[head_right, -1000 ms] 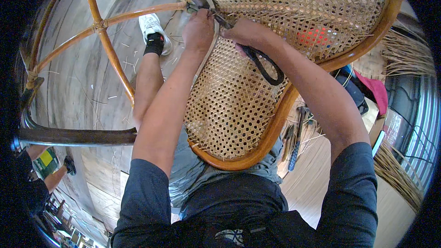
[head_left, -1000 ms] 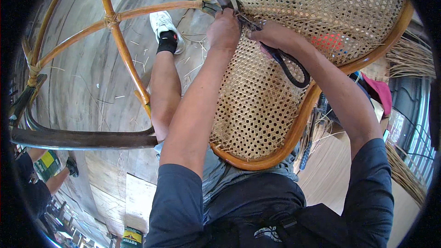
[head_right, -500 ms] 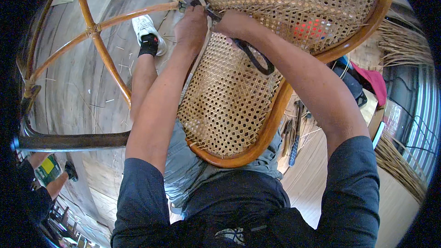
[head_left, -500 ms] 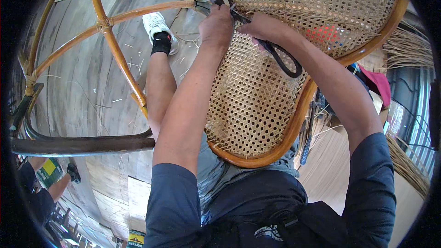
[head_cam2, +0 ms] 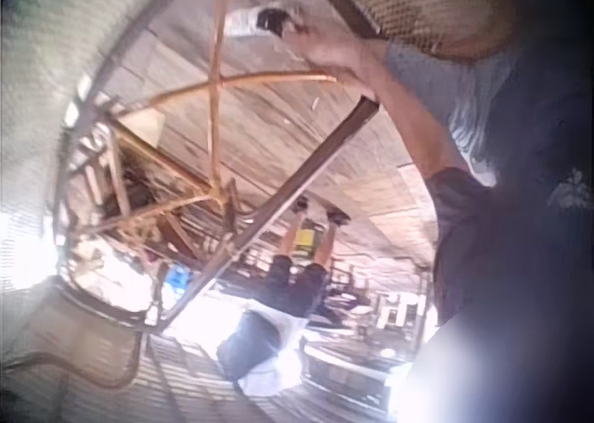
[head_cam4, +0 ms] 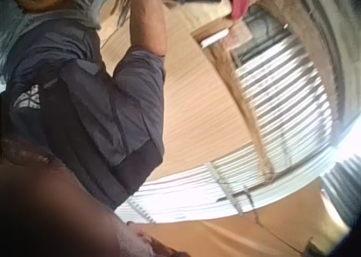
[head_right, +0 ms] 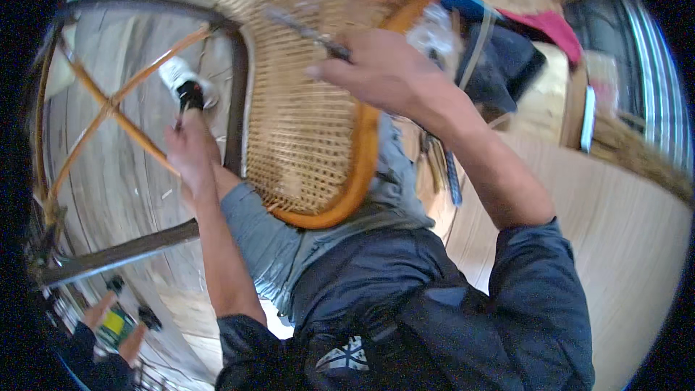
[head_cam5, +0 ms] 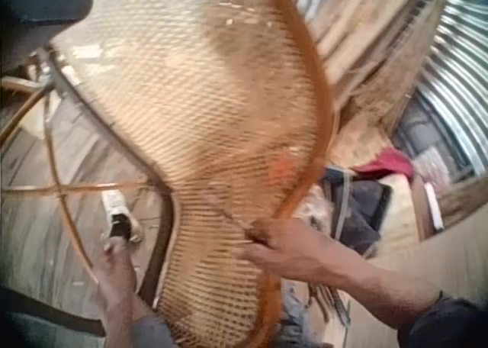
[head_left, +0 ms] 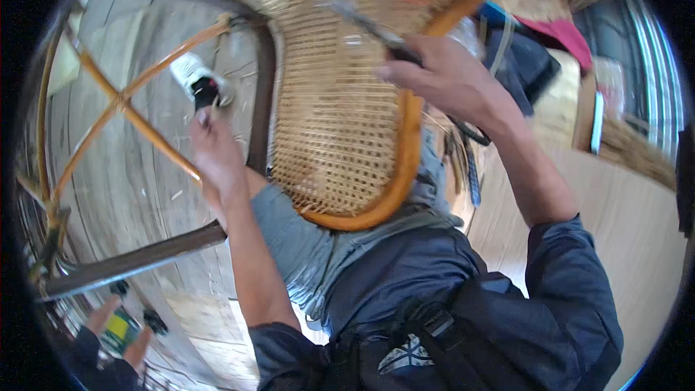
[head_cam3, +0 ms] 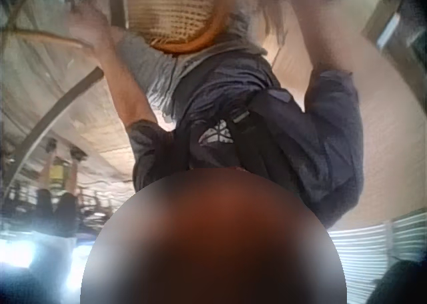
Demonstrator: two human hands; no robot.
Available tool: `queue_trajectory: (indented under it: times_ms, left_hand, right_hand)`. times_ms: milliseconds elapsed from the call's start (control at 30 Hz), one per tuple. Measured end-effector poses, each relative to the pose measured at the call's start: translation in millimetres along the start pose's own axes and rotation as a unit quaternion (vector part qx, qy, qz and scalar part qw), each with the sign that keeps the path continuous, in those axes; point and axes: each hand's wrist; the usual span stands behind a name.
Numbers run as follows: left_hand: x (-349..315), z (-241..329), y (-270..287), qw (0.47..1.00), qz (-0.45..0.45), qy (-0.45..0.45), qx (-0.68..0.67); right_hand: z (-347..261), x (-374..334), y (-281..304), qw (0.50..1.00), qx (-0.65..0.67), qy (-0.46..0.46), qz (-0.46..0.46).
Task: Repairing a rattan chair by fastening and trimming cane strips on the seat back.
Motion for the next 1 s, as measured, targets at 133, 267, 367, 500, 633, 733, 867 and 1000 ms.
queue_trajectory:
  times_ms: [133, 267, 367, 500, 633, 733, 867, 1000]
  left_hand:
    - [-61, 48, 25, 0.996, -0.052, -0.039, 0.06]
    - [-120, 124, -9, 0.964, -0.143, -0.222, -0.026]
    - [-154, 181, -32, 0.915, -0.237, -0.324, -0.036]
    - [-166, 199, -73, 0.863, -0.287, -0.415, 0.019]
    - [-171, 204, -88, 0.836, -0.321, -0.429, 0.115]
    - [-175, 210, -83, 0.834, -0.35, -0.412, 0.105]
    - [-168, 191, -85, 0.894, -0.316, -0.294, -0.121]
    - [-166, 196, -81, 0.892, -0.339, -0.152, -0.257]
  right_hand:
    - [102, -101, -12, 0.972, 0.162, -0.102, 0.137]
    - [183, -172, -116, 0.956, 0.134, -0.249, 0.084]
    - [205, -203, -178, 0.949, 0.091, -0.299, 0.035]
    - [193, -211, -202, 0.948, -0.022, -0.299, 0.103]
    - [238, -201, -197, 0.966, 0.017, -0.153, 0.209]
    - [244, -163, -158, 0.945, 0.116, -0.109, 0.286]
    - [220, -77, -120, 0.955, 0.224, -0.192, 0.019]
    - [220, -1, -152, 0.904, 0.353, -0.2, 0.134]
Point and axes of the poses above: each hand's wrist, its own x-axis towards the middle knuckle, its own y-axis out of the back of the hand, z = x × y, and after that the axes turned 9 degrees about -z, right-handed
